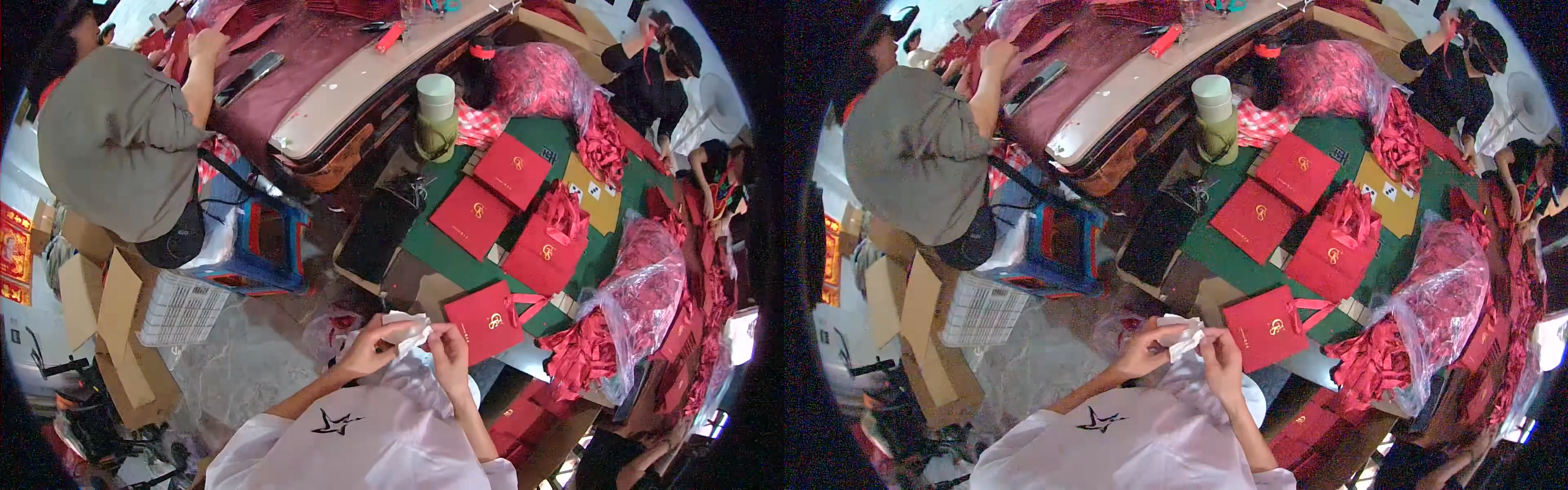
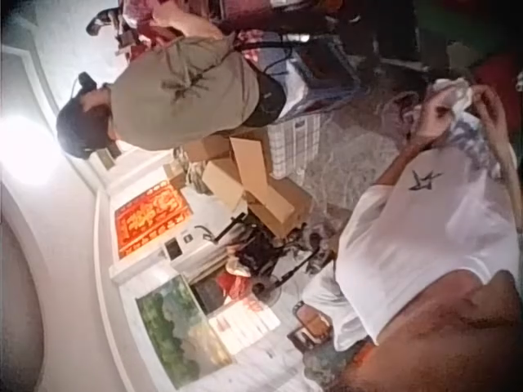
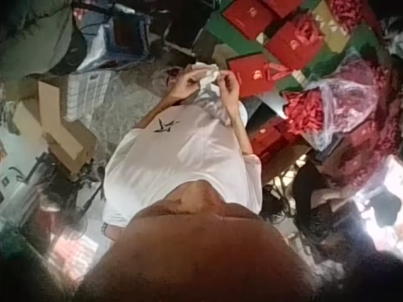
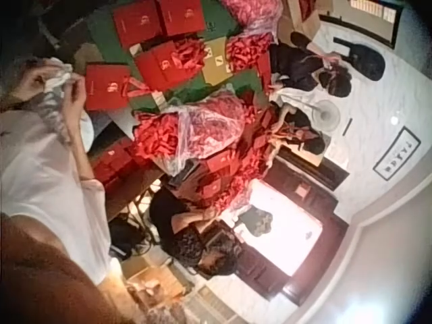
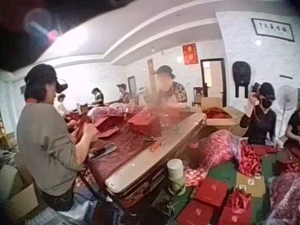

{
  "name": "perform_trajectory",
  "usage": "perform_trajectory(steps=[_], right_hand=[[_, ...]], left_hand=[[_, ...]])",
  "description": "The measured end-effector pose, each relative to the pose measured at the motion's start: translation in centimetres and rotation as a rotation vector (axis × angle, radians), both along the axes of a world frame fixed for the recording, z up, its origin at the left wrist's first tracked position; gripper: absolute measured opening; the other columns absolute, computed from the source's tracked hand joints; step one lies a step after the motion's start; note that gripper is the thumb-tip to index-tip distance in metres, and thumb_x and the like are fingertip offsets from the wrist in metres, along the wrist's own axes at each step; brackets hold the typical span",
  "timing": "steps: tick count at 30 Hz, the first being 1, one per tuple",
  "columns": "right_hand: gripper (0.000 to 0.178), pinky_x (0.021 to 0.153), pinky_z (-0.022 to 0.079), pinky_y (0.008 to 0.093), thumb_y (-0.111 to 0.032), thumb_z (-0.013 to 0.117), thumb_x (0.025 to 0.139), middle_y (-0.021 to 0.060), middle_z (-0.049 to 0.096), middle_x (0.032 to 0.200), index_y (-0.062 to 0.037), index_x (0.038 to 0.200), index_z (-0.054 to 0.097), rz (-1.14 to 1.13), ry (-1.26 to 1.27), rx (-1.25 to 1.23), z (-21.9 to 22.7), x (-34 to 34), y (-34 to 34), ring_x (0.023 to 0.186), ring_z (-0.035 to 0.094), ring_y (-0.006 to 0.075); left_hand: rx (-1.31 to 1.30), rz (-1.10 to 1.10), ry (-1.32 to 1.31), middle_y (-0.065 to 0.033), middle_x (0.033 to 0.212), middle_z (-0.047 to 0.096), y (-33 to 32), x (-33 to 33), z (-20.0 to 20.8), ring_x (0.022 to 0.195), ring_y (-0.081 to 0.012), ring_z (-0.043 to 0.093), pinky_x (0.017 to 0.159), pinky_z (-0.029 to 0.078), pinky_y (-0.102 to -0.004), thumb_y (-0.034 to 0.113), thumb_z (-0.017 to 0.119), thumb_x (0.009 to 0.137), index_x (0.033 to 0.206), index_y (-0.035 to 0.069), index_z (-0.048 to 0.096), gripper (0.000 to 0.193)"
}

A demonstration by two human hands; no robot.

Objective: The person assembles gift bags by threading and tying ribbons into the gift bags by hand, and prepares cardboard boxes by lining them with tissue paper.

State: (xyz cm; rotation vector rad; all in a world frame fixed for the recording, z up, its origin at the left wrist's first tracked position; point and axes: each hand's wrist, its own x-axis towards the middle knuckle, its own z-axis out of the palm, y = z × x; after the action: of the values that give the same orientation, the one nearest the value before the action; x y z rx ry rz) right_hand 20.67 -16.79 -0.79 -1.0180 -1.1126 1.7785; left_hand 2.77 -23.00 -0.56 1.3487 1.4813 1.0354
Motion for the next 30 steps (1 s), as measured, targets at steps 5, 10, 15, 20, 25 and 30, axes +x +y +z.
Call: perform_trajectory(steps=[5,10,15,20,25,30], right_hand=[[0.012,0.072,0.048,0.0245,-0.008,0.051,0.099,0.0011,0.06,0.084,-0.0007,0.107,0.057,0.175,-0.006,-0.12,-0.1,0.1,0.3,0.076,0.057,0.009],[0.01,0.072,0.05,0.0278,-0.009,0.049,0.094,0.0034,0.06,0.084,-0.0061,0.098,0.057,0.024,0.148,-0.341,-0.9,1.7,1.2,0.074,0.059,0.0144],[0.01,0.075,0.052,0.0321,-0.011,0.047,0.092,0.0054,0.062,0.097,-0.0087,0.097,0.056,-0.094,0.269,-0.448,-1.7,2.3,1.4,0.086,0.06,0.0156],[0.011,0.076,0.048,0.031,-0.01,0.045,0.089,0.0046,0.061,0.092,-0.0089,0.094,0.055,-0.076,0.307,-0.505,-0.9,2.3,1.4,0.085,0.059,0.0158],[0.013,0.074,0.044,0.0259,-0.007,0.046,0.087,0.0011,0.057,0.086,-0.008,0.095,0.056,0.077,0.198,-0.472,-1.3,2.4,0.7,0.083,0.057,0.0119],[0.013,0.073,0.044,0.0249,-0.006,0.046,0.086,0.0012,0.056,0.083,-0.0071,0.095,0.055,0.103,0.191,-0.462,0.3,1.9,0.6,0.079,0.055,0.0114]], left_hand=[[0.031,0.053,0.022,-0.01,0.119,0.061,-0.8,-0.1,-3.1,0.105,-0.0236,0.062,0.082,0.052,-0.0288,0.001,0.073,0.076,0.12,0.006,0.063,0.045],[-0.327,0.227,-0.297,-0.0082,0.122,0.062,-0.7,-0.4,-2.3,0.1,-0.0168,0.062,0.089,0.05,-0.0303,-0.002,0.059,0.088,0.115,0.003,0.063,0.027],[-0.225,0.131,-0.395,-0.0046,0.121,0.061,-0.5,-0.3,-2.4,0.108,-0.0118,0.057,0.087,0.05,-0.0257,0.004,0.056,0.095,0.133,0.007,0.051,0.038],[-0.272,0.073,-0.49,-0.0035,0.118,0.061,0.0,0.2,-2.0,0.107,-0.0129,0.057,0.094,0.046,-0.0291,0.009,0.056,0.097,0.133,0.006,0.052,0.037],[-0.398,0.076,-0.588,-0.0027,0.112,0.064,1.4,0.2,-1.0,0.106,-0.0132,0.058,0.094,0.045,-0.0289,0.019,0.059,0.097,0.127,0.005,0.058,0.034],[-0.371,-0.053,-0.273,-0.0033,0.105,0.068,0.7,0.9,-3.7,0.098,-0.0119,0.062,0.086,0.049,-0.0266,0.015,0.071,0.089,0.11,0.003,0.066,0.025]])
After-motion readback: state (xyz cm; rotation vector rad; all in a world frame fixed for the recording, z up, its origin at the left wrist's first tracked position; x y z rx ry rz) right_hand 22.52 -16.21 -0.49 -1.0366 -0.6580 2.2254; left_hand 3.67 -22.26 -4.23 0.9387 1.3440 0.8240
